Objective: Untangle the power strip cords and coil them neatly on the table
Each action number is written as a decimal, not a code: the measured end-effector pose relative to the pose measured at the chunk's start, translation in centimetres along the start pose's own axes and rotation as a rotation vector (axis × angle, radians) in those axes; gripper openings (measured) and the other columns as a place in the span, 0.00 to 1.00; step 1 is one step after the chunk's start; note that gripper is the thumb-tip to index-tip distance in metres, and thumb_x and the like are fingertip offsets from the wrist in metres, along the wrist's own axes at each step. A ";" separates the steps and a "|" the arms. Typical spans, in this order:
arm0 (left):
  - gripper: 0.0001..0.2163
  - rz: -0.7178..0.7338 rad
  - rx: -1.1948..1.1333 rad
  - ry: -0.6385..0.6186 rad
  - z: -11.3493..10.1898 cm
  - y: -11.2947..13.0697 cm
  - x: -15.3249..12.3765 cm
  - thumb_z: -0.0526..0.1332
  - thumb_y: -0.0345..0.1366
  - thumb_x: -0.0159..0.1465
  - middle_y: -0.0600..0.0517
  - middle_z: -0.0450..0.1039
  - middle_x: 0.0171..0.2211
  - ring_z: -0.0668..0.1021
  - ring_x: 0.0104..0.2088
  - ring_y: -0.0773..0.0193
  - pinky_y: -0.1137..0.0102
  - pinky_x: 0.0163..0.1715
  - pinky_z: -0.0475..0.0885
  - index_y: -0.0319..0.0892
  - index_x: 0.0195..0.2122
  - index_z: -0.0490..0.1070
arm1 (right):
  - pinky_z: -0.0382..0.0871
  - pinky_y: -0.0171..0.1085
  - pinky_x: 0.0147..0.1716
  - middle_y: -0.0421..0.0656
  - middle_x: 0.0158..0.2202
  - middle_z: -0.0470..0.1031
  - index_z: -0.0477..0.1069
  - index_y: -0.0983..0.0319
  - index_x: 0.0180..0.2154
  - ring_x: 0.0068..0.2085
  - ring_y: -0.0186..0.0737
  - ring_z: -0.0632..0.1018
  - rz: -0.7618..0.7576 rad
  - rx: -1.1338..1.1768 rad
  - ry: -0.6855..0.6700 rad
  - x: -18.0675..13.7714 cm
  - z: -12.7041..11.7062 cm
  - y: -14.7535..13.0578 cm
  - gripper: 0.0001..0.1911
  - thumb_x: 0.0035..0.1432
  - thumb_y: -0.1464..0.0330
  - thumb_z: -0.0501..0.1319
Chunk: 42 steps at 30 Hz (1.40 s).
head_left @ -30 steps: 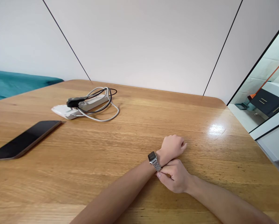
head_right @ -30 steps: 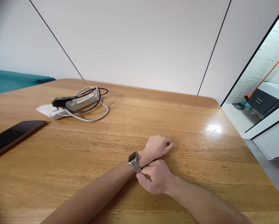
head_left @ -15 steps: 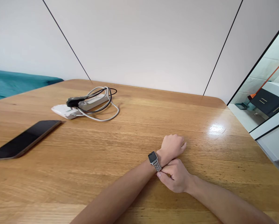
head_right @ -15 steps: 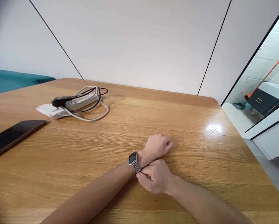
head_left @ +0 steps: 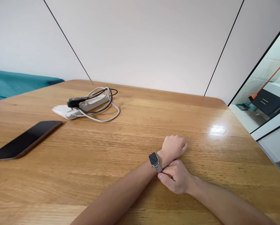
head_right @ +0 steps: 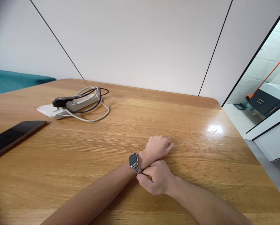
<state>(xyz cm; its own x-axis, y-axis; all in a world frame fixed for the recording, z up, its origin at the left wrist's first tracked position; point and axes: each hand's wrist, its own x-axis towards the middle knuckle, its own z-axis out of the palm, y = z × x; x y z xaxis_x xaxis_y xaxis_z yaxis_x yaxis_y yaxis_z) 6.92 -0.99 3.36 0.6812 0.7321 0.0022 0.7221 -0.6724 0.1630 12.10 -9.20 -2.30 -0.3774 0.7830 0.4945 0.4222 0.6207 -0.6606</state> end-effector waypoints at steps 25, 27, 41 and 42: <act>0.17 0.002 -0.007 -0.010 0.1 0.1 -0.1 0.51 0.43 0.65 0.42 0.78 0.33 0.80 0.34 0.51 0.63 0.32 0.71 0.42 0.33 0.77 | 0.48 0.34 0.20 0.35 0.13 0.53 0.47 0.60 0.16 0.18 0.29 0.54 0.015 0.046 -0.025 0.0 -0.1 0.0 0.20 0.57 0.67 0.50; 0.17 0.005 -0.009 -0.009 0.1 0.1 -0.1 0.51 0.43 0.65 0.42 0.78 0.33 0.80 0.34 0.51 0.63 0.32 0.71 0.42 0.33 0.77 | 0.48 0.34 0.21 0.35 0.13 0.54 0.48 0.60 0.16 0.19 0.29 0.54 0.016 0.046 -0.021 0.0 -0.1 0.0 0.20 0.58 0.67 0.50; 0.16 0.001 -0.024 -0.015 0.2 0.1 0.0 0.52 0.42 0.65 0.41 0.78 0.33 0.80 0.35 0.51 0.63 0.33 0.71 0.41 0.33 0.76 | 0.49 0.34 0.19 0.35 0.12 0.55 0.46 0.60 0.15 0.18 0.28 0.55 0.039 -0.039 -0.057 0.0 0.0 0.1 0.21 0.57 0.68 0.51; 0.16 0.001 -0.022 -0.017 0.2 0.1 0.0 0.51 0.42 0.65 0.41 0.78 0.34 0.80 0.35 0.51 0.63 0.33 0.71 0.41 0.33 0.77 | 0.49 0.34 0.19 0.35 0.13 0.54 0.46 0.60 0.15 0.18 0.28 0.54 0.042 -0.039 -0.061 0.0 0.0 0.1 0.21 0.56 0.68 0.52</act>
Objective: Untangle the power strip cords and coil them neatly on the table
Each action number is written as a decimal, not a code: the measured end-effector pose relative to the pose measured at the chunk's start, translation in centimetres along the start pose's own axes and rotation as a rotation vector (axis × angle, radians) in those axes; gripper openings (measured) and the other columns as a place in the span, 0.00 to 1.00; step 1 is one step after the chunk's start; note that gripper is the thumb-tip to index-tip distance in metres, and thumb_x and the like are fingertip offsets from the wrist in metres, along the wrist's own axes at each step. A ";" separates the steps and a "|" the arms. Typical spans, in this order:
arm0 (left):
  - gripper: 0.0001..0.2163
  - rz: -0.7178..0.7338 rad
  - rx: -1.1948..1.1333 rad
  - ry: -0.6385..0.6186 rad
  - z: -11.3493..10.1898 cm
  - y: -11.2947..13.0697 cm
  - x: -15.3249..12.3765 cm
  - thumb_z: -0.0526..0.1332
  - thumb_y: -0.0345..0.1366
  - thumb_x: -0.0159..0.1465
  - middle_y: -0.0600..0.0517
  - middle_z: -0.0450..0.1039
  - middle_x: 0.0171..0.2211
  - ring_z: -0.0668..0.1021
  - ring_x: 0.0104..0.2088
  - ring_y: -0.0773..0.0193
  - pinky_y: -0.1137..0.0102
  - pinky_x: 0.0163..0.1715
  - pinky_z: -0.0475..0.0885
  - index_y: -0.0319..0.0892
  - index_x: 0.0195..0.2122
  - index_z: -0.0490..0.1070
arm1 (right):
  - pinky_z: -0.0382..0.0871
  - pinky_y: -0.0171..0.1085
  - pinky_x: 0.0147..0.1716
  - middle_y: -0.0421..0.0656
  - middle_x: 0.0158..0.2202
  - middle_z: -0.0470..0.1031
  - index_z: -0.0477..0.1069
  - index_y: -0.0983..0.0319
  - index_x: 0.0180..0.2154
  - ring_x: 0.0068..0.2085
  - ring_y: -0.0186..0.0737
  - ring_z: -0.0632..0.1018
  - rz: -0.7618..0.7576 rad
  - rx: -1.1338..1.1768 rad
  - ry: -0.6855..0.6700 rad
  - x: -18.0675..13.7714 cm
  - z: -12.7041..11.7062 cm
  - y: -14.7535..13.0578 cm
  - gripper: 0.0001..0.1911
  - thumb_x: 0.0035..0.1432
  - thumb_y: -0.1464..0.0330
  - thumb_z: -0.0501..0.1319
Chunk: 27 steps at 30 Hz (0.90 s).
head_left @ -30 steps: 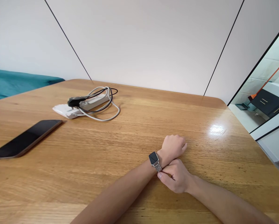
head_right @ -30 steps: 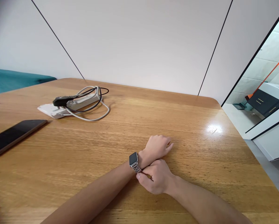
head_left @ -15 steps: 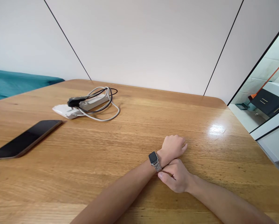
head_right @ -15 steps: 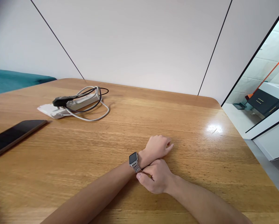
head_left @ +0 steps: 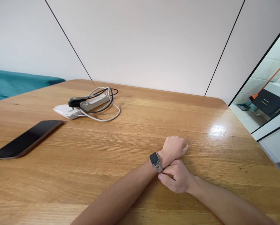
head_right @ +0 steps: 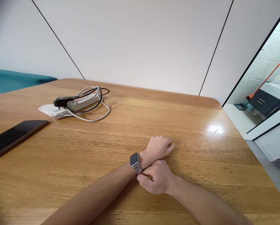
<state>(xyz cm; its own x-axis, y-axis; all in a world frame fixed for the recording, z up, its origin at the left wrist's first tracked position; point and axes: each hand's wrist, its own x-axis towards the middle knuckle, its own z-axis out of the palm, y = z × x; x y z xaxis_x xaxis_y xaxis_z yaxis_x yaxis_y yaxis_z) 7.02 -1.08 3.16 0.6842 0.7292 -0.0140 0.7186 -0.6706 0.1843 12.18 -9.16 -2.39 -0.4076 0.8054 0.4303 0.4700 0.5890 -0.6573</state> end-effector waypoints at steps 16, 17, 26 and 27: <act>0.15 0.007 -0.004 0.001 0.0 0.0 0.0 0.52 0.42 0.65 0.42 0.78 0.32 0.80 0.34 0.52 0.63 0.32 0.71 0.41 0.34 0.76 | 0.50 0.34 0.20 0.36 0.12 0.58 0.49 0.60 0.15 0.18 0.28 0.56 -0.014 -0.020 0.016 -0.1 0.1 0.1 0.22 0.59 0.67 0.51; 0.15 0.009 0.000 0.002 0.1 0.0 0.0 0.52 0.42 0.65 0.42 0.78 0.32 0.80 0.34 0.52 0.63 0.32 0.71 0.42 0.34 0.76 | 0.50 0.34 0.20 0.36 0.12 0.58 0.50 0.60 0.15 0.18 0.28 0.56 -0.016 -0.019 0.019 -0.1 0.1 0.1 0.22 0.59 0.67 0.51; 0.16 0.005 0.019 0.013 0.0 0.1 0.0 0.51 0.42 0.65 0.42 0.78 0.32 0.80 0.34 0.51 0.63 0.31 0.71 0.41 0.32 0.76 | 0.47 0.34 0.19 0.35 0.12 0.54 0.47 0.60 0.15 0.17 0.28 0.54 -0.004 0.046 0.041 0.0 0.2 0.1 0.21 0.57 0.68 0.51; 0.16 0.006 0.020 0.009 -0.1 0.1 0.0 0.51 0.42 0.65 0.42 0.78 0.32 0.80 0.34 0.51 0.63 0.31 0.71 0.41 0.32 0.77 | 0.47 0.34 0.19 0.35 0.12 0.54 0.47 0.60 0.15 0.17 0.28 0.54 -0.015 0.059 0.053 0.0 0.1 0.1 0.21 0.57 0.68 0.52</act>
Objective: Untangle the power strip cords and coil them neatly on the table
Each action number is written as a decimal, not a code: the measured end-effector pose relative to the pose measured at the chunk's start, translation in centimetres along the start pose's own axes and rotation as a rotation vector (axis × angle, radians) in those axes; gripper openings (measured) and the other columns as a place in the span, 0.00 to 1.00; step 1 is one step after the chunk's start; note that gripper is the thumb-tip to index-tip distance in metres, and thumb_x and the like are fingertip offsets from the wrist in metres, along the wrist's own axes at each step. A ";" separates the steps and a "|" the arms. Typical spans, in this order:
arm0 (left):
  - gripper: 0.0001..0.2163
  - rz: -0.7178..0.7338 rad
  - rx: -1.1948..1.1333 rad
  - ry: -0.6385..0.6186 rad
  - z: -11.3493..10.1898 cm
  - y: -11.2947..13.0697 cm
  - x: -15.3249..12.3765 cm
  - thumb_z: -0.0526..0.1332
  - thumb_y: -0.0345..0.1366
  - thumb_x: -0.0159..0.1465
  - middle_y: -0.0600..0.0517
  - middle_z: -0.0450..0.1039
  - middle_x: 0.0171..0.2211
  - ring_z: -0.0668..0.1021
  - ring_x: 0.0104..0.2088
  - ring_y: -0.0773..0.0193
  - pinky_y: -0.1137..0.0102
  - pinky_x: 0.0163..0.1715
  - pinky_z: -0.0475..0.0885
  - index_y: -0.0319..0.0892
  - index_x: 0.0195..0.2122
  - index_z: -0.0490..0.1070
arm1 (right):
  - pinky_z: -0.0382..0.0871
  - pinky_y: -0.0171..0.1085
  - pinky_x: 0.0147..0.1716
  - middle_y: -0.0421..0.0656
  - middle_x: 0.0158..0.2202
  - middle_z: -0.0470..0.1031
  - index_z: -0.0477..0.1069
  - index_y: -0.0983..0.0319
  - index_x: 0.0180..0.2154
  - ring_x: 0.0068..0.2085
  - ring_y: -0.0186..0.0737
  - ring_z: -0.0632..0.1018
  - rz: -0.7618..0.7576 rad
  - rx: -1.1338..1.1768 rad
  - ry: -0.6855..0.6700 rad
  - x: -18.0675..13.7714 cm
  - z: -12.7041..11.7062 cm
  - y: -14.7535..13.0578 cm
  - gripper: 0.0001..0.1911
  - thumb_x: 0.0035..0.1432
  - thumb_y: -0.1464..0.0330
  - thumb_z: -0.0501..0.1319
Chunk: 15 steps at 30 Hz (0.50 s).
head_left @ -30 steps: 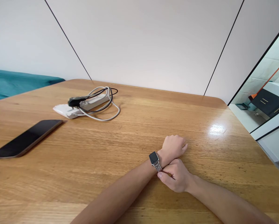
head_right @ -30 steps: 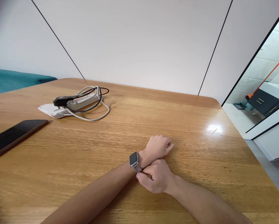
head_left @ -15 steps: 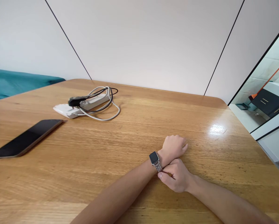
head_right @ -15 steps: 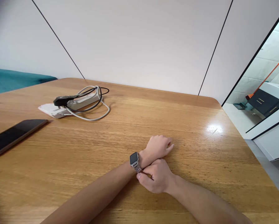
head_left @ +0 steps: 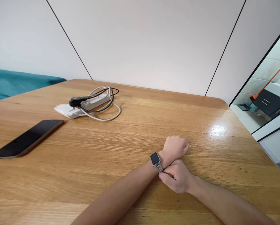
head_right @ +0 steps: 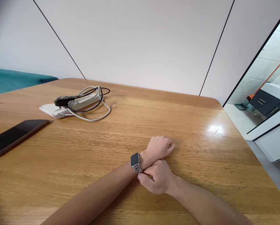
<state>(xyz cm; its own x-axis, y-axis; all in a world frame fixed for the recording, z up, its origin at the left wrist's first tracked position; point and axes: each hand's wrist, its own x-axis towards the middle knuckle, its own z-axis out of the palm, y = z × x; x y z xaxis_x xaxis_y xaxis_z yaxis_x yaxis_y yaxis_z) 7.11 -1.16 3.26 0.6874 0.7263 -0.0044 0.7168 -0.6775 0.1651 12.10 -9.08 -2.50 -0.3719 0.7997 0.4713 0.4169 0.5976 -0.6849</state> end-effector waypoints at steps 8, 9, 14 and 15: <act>0.16 -0.001 -0.022 -0.014 -0.2 0.0 -0.1 0.51 0.41 0.66 0.42 0.78 0.33 0.80 0.35 0.51 0.62 0.33 0.72 0.41 0.33 0.76 | 0.47 0.34 0.19 0.35 0.12 0.54 0.47 0.60 0.15 0.17 0.28 0.54 0.003 0.008 0.015 0.0 0.0 -0.1 0.19 0.53 0.70 0.52; 0.16 -0.002 -0.021 -0.013 -0.2 0.0 -0.1 0.51 0.41 0.65 0.42 0.78 0.33 0.80 0.35 0.51 0.63 0.32 0.71 0.41 0.33 0.76 | 0.47 0.34 0.19 0.35 0.12 0.54 0.48 0.60 0.15 0.17 0.28 0.54 0.002 0.006 0.010 -0.1 0.0 0.0 0.18 0.52 0.70 0.52; 0.16 0.000 -0.012 -0.007 -0.1 0.0 -0.1 0.51 0.41 0.65 0.42 0.78 0.32 0.80 0.34 0.50 0.63 0.31 0.71 0.40 0.32 0.76 | 0.52 0.33 0.20 0.35 0.13 0.58 0.54 0.60 0.15 0.18 0.29 0.56 -0.003 -0.055 -0.023 -0.3 0.2 0.3 0.13 0.47 0.73 0.52; 0.16 -0.001 -0.010 -0.006 -0.1 0.0 -0.1 0.51 0.41 0.65 0.42 0.78 0.32 0.80 0.34 0.50 0.63 0.31 0.71 0.40 0.32 0.77 | 0.53 0.33 0.21 0.35 0.14 0.59 0.55 0.60 0.15 0.19 0.29 0.57 -0.003 -0.076 -0.032 -0.3 0.3 0.3 0.12 0.47 0.74 0.52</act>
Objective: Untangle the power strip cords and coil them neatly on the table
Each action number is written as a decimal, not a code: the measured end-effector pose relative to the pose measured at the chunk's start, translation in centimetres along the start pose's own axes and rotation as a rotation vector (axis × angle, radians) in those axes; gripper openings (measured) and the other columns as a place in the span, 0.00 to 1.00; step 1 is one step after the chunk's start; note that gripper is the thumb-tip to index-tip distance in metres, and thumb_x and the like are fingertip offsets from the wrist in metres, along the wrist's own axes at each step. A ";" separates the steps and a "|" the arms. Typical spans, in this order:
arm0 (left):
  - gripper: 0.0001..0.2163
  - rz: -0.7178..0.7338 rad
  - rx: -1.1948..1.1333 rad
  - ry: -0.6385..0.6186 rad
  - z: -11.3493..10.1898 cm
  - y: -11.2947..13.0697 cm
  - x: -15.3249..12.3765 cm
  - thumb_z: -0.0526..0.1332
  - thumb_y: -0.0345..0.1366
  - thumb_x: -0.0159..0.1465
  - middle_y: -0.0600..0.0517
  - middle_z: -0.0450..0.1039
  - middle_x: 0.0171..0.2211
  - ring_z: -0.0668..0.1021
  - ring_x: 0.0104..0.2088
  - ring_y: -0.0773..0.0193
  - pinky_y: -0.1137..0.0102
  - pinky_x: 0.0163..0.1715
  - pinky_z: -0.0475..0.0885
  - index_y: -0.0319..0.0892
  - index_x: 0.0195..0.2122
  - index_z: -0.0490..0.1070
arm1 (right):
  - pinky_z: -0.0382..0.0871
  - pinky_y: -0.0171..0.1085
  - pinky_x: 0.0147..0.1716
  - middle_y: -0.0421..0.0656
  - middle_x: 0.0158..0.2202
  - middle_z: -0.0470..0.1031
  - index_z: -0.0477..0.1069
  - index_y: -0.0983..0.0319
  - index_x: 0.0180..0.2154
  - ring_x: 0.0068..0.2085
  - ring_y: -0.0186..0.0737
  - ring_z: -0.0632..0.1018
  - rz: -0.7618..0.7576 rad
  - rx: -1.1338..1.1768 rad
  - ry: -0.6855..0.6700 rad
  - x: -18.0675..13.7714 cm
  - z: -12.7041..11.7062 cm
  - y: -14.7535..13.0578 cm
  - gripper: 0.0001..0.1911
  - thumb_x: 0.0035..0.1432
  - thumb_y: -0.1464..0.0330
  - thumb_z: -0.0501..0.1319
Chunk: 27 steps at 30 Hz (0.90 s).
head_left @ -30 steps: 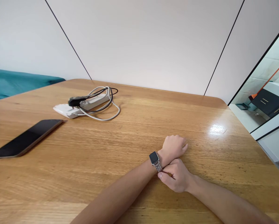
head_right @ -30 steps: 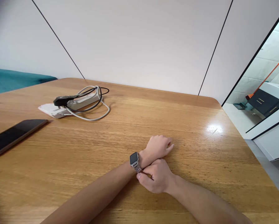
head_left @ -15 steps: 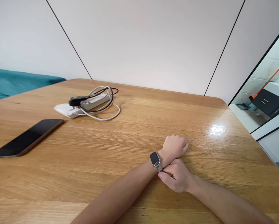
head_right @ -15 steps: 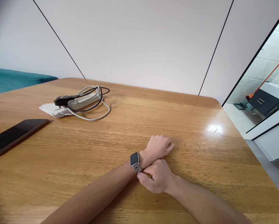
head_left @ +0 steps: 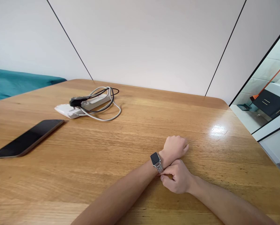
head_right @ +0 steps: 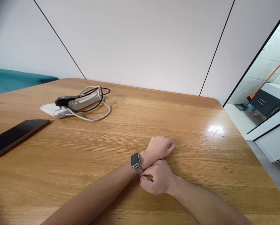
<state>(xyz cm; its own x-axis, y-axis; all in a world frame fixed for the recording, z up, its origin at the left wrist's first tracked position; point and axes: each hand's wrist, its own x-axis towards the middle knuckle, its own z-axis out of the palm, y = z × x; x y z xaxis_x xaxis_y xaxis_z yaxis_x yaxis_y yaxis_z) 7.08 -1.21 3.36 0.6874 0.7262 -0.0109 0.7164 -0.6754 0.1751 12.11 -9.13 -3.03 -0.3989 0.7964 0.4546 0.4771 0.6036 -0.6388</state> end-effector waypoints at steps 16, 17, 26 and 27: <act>0.16 -0.062 -0.004 0.066 0.2 -2.1 0.5 0.51 0.45 0.65 0.45 0.78 0.32 0.80 0.34 0.51 0.64 0.30 0.70 0.43 0.32 0.76 | 0.71 0.32 0.29 0.41 0.23 0.79 0.75 0.60 0.25 0.25 0.35 0.78 -0.049 0.074 0.129 0.3 0.0 0.2 0.10 0.52 0.73 0.56; 0.16 -0.105 -0.014 0.097 0.0 -3.5 0.7 0.51 0.45 0.65 0.46 0.78 0.33 0.80 0.35 0.52 0.64 0.31 0.70 0.44 0.34 0.75 | 0.73 0.33 0.35 0.42 0.27 0.81 0.76 0.60 0.26 0.30 0.37 0.80 -0.053 0.094 0.135 0.3 -0.1 0.2 0.09 0.53 0.73 0.57; 0.33 -0.695 0.154 0.528 -5.1 -24.6 -2.3 0.55 0.56 0.59 0.39 0.66 0.58 0.70 0.57 0.42 0.56 0.47 0.70 0.35 0.58 0.65 | 0.74 0.35 0.40 0.41 0.29 0.80 0.75 0.58 0.28 0.35 0.37 0.81 0.001 0.090 0.014 0.3 -0.2 0.3 0.17 0.65 0.64 0.52; 0.35 -0.745 0.153 0.550 -5.4 -26.3 -3.3 0.55 0.58 0.57 0.38 0.66 0.57 0.70 0.56 0.40 0.57 0.44 0.71 0.33 0.57 0.65 | 0.74 0.35 0.40 0.41 0.29 0.80 0.75 0.58 0.28 0.34 0.36 0.81 0.007 0.098 0.014 0.3 -0.2 0.3 0.17 0.65 0.63 0.52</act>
<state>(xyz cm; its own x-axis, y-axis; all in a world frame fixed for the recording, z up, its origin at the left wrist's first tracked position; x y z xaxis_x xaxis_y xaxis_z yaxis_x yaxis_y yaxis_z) -14.63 14.82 4.08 -0.0801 0.9106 0.4053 0.9839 0.0071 0.1784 12.22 -8.70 -2.96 -0.3843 0.8014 0.4583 0.4009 0.5921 -0.6991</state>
